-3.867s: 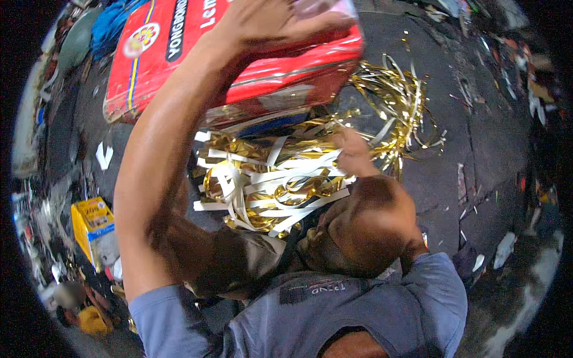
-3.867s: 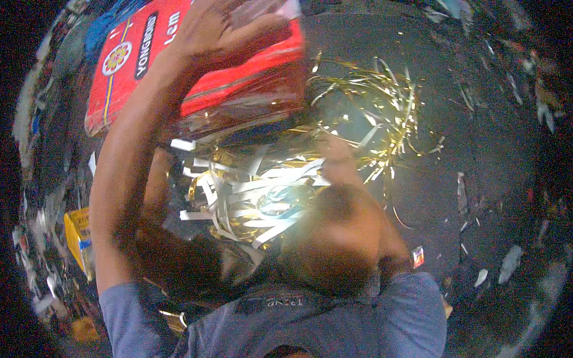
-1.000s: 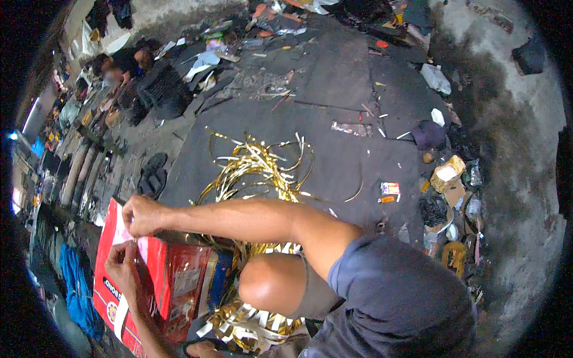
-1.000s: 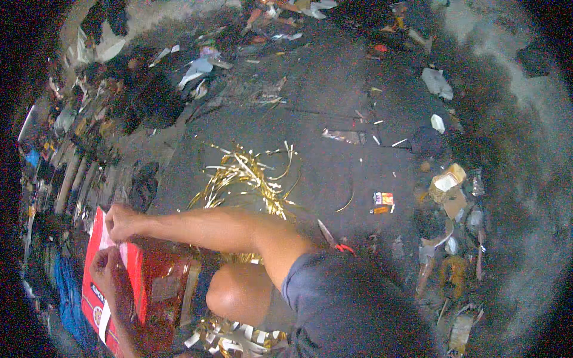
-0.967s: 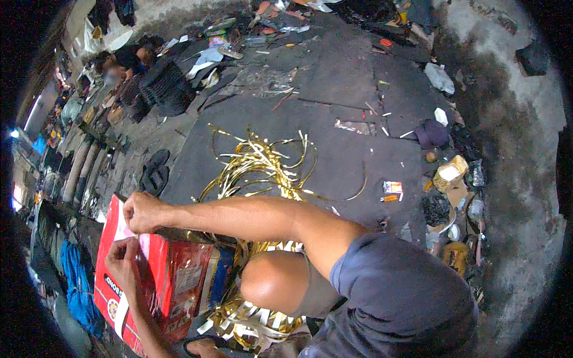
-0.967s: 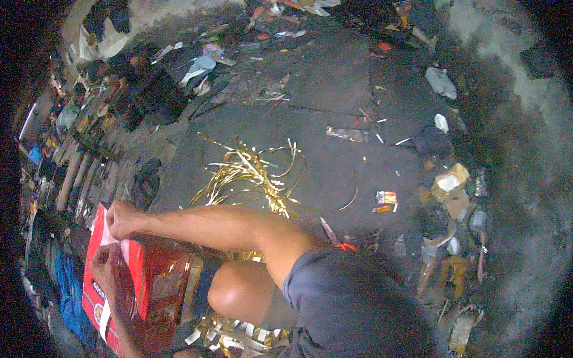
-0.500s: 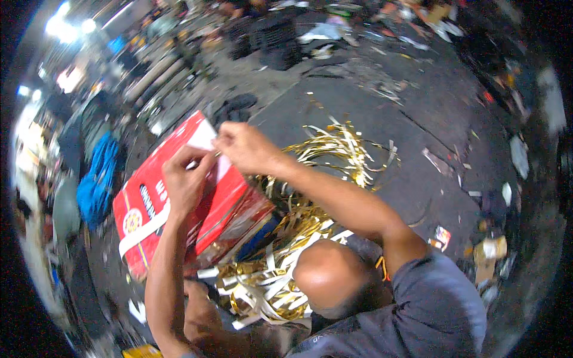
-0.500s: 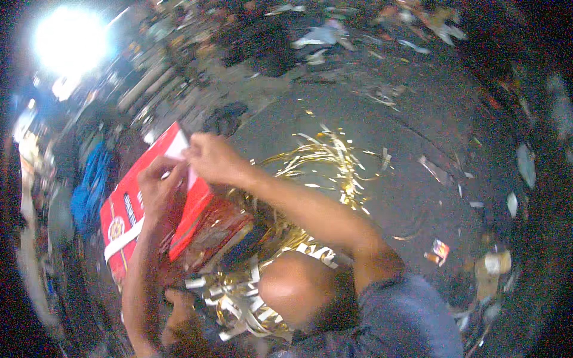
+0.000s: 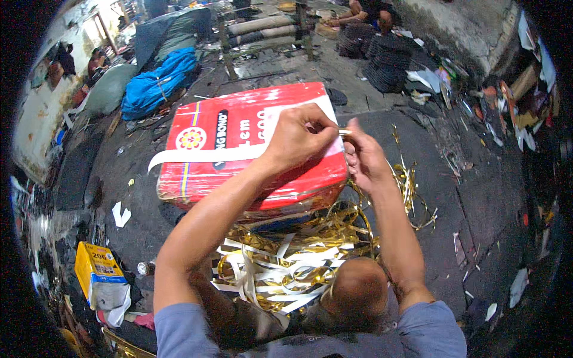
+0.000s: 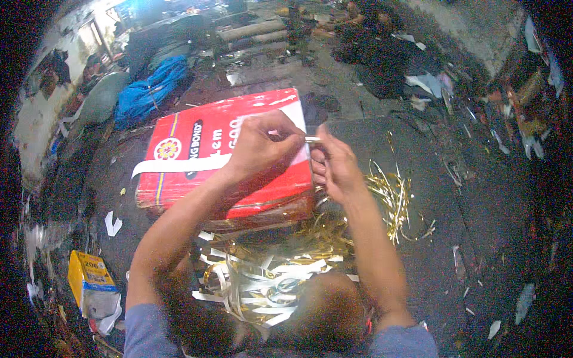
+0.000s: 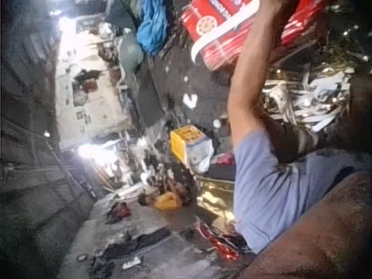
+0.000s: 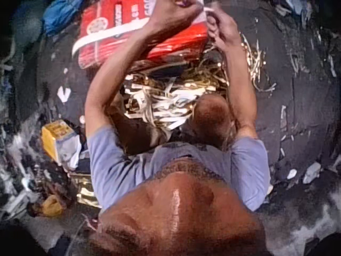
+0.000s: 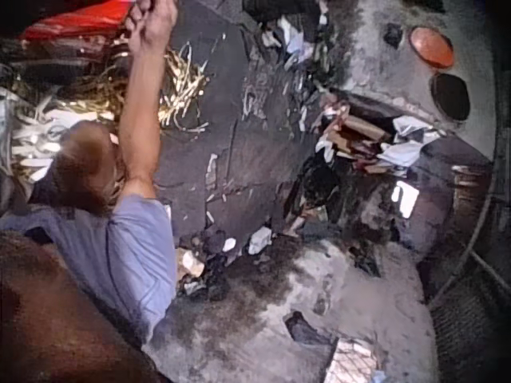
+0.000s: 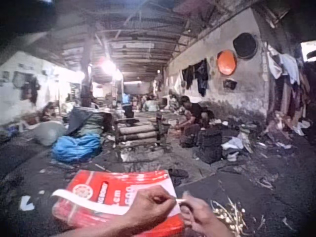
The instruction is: The person sits on the floor and wraps a red cardboard box with gold and white decorative ribbons. They repeatedly pull ribbon from a pile, wrap it around the box, and secure it by hand.
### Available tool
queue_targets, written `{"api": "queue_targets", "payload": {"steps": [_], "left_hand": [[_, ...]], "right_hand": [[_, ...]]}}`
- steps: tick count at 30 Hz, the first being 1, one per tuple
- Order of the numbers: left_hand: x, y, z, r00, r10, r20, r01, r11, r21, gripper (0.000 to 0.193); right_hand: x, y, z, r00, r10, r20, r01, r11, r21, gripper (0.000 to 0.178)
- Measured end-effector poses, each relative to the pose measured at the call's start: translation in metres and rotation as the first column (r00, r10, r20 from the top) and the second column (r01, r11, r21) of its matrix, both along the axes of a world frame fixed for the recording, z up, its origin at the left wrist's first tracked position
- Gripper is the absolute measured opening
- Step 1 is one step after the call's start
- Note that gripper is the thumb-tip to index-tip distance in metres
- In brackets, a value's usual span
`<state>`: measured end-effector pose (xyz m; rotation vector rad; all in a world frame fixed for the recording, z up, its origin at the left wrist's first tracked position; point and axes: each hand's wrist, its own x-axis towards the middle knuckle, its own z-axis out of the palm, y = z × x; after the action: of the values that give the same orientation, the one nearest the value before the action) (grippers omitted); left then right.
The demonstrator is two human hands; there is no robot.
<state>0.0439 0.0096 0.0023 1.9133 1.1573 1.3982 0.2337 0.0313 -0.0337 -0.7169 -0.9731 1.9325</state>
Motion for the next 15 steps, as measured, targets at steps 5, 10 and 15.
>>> {"api": "queue_targets", "payload": {"steps": [5,10,15], "left_hand": [[0.004,0.002,0.000,1.000,0.016,0.013,-0.016,1.000,0.003,0.009],[-0.005,0.001,-0.006,0.999,0.034,-0.032,-0.033,0.999,0.032,0.009],[-0.002,0.001,-0.004,1.000,0.020,0.020,-0.018,0.996,-0.093,0.008]], "right_hand": [[-0.012,0.041,0.050,0.596,-0.473,0.649,-0.016,0.801,0.599,0.056],[-0.035,0.043,0.046,0.323,-0.678,0.661,-0.207,0.631,0.748,0.040],[-0.026,0.050,-0.022,0.572,-0.736,0.362,0.081,0.489,0.868,0.043]]}}
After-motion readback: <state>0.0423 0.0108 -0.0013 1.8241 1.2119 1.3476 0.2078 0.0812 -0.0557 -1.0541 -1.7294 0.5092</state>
